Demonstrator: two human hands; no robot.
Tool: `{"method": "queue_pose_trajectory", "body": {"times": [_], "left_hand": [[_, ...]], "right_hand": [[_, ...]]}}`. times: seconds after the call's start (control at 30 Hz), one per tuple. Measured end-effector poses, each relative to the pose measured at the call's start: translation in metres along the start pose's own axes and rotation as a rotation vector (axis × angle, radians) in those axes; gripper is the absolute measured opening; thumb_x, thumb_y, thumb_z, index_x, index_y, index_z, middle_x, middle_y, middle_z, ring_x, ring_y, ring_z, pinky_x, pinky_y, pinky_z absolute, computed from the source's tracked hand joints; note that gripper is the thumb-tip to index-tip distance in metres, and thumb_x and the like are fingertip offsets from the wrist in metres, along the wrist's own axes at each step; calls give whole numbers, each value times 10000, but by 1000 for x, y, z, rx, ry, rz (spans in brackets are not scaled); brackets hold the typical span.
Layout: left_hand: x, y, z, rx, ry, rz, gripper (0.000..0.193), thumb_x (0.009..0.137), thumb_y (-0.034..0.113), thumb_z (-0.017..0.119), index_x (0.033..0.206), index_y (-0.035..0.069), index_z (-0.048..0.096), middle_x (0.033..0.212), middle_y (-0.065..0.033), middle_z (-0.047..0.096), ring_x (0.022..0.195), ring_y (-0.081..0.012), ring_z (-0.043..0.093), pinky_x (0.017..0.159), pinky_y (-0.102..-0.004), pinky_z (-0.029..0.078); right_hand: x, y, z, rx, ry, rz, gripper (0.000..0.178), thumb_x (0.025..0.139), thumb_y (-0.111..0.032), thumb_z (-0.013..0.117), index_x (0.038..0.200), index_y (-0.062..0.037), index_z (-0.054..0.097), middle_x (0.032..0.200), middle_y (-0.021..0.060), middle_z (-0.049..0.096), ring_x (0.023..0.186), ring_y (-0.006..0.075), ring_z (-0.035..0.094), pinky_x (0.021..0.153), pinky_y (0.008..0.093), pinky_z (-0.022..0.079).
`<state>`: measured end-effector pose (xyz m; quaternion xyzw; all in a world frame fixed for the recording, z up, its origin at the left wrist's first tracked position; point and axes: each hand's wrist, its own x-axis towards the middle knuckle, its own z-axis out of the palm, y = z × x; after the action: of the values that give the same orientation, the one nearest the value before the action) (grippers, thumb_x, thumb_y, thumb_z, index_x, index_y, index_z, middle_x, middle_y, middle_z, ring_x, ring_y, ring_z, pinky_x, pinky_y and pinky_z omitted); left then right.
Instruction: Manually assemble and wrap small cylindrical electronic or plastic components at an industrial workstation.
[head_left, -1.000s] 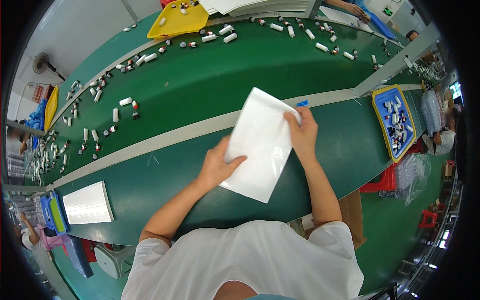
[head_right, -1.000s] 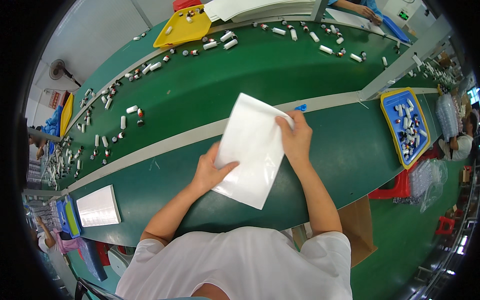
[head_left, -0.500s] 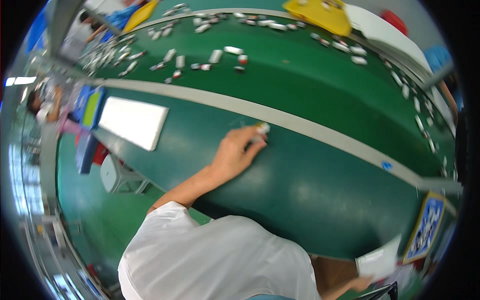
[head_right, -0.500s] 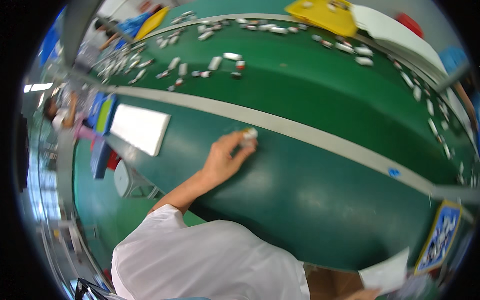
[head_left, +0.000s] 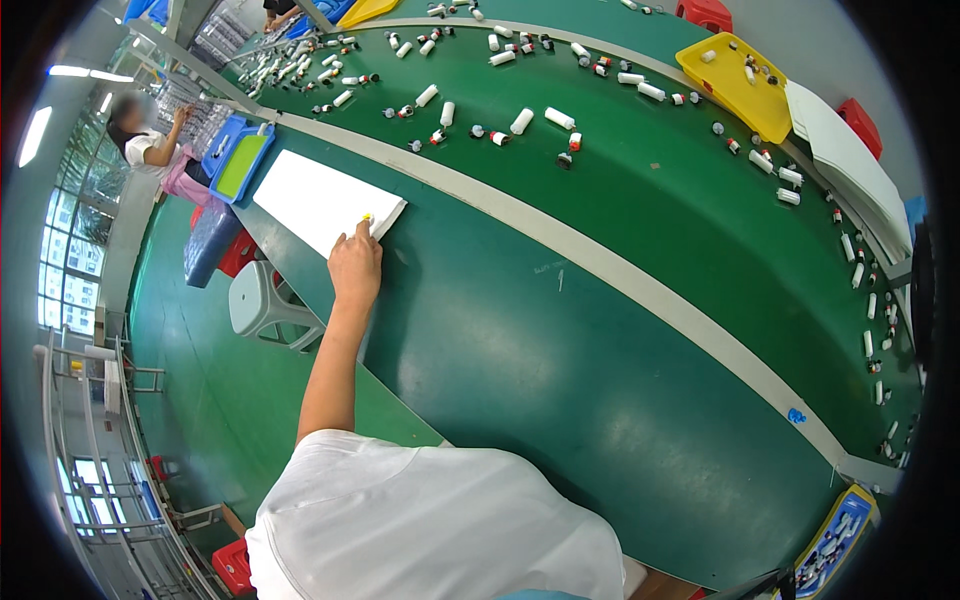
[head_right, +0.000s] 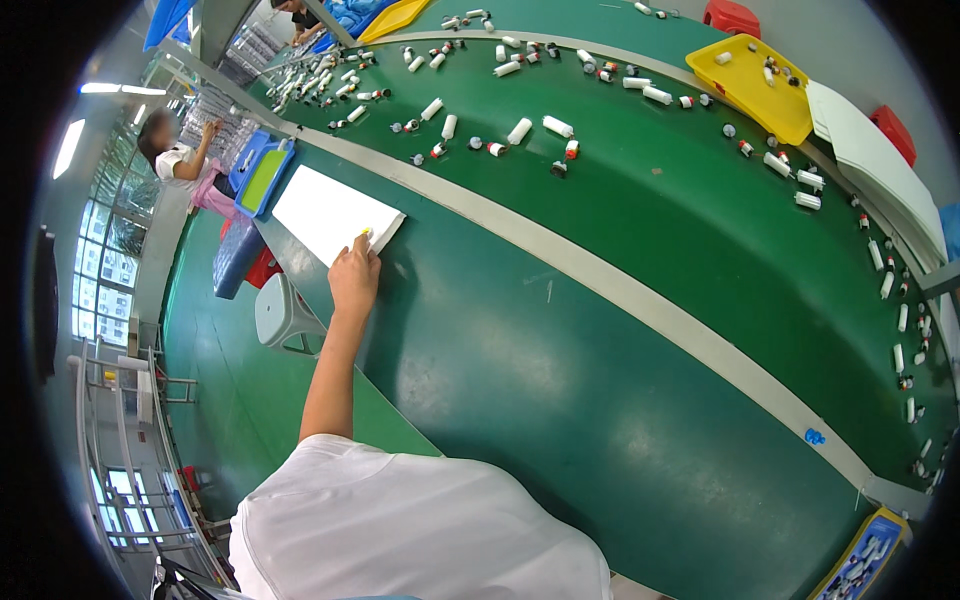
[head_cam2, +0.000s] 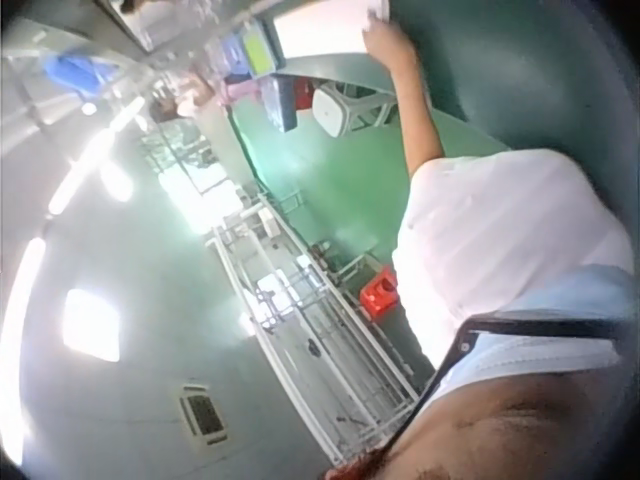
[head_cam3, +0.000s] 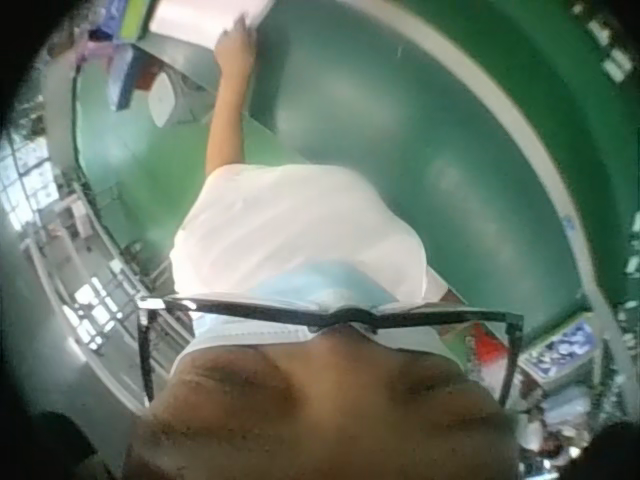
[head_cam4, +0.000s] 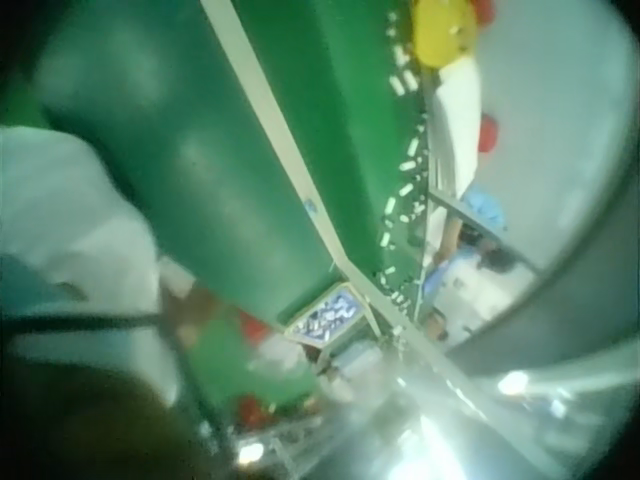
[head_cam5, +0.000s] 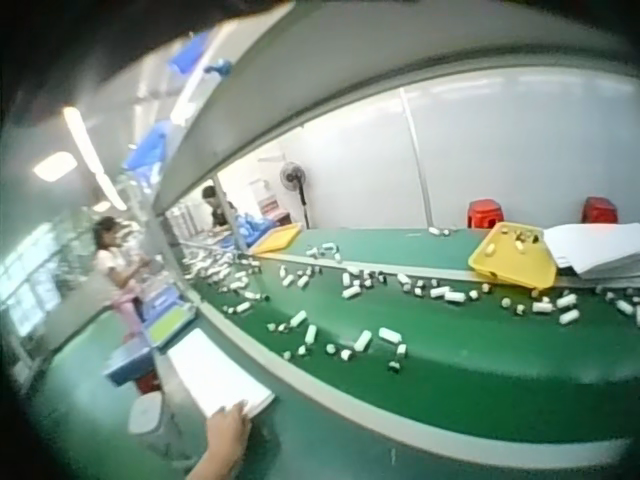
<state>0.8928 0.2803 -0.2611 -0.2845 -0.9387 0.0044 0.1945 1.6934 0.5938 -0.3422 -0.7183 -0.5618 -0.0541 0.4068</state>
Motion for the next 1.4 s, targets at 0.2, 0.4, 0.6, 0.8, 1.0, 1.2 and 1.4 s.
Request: {"method": "queue_pose_trajectory", "body": {"times": [0.2,0.4,0.6,0.8,1.0,1.2,1.4], "left_hand": [[-6,3,-9,-112,53,-232,330,827,248,740,1138,142,707,764,-97,725,673,-287,684,663,-392,550],[4,-23,-16,-476,-115,-465,348,750,358,817,965,88,771,758,-127,722,626,-287,676,586,-345,500],[10,45,-79,-361,405,296,148,830,131,748,899,3,721,714,-149,673,609,-312,629,570,-394,482],[0,171,-229,-987,-211,657,166,752,80,805,834,2,684,662,-112,636,530,-240,575,516,-320,436],[26,222,-269,-1520,-449,999,273,734,163,849,835,-43,700,799,-126,732,663,-200,714,621,-270,536],[58,300,-251,-1434,-272,663,210,846,61,739,1028,-28,685,830,-63,730,755,-98,678,695,-223,514],[35,354,-174,-1231,-34,939,696,898,199,708,1434,-37,331,1467,-281,385,1332,-413,423,1101,-412,344]], "right_hand": [[16,-25,-5,143,27,34,258,980,-102,531,1189,14,629,1181,174,659,1032,263,631,938,379,498],[18,-60,-7,293,51,90,262,977,-85,535,1204,19,617,1197,174,653,1050,260,624,955,378,489],[21,-91,-55,351,194,144,269,975,-68,539,1218,24,604,1214,173,647,1068,258,617,972,376,479],[2,-265,-60,744,-352,-140,436,925,-67,603,1336,12,478,1357,166,530,1240,277,544,1033,413,455],[-30,-364,-26,995,-1275,-513,1016,653,-313,905,1481,-80,364,1552,127,347,1478,304,255,1212,467,177],[-39,-328,-26,858,-1690,-263,522,832,-208,799,1279,-24,602,1196,119,676,1164,255,606,1026,381,447],[-87,-271,-29,1120,-1242,372,342,916,-78,688,1237,20,618,1115,71,686,994,132,629,892,294,504]]}}
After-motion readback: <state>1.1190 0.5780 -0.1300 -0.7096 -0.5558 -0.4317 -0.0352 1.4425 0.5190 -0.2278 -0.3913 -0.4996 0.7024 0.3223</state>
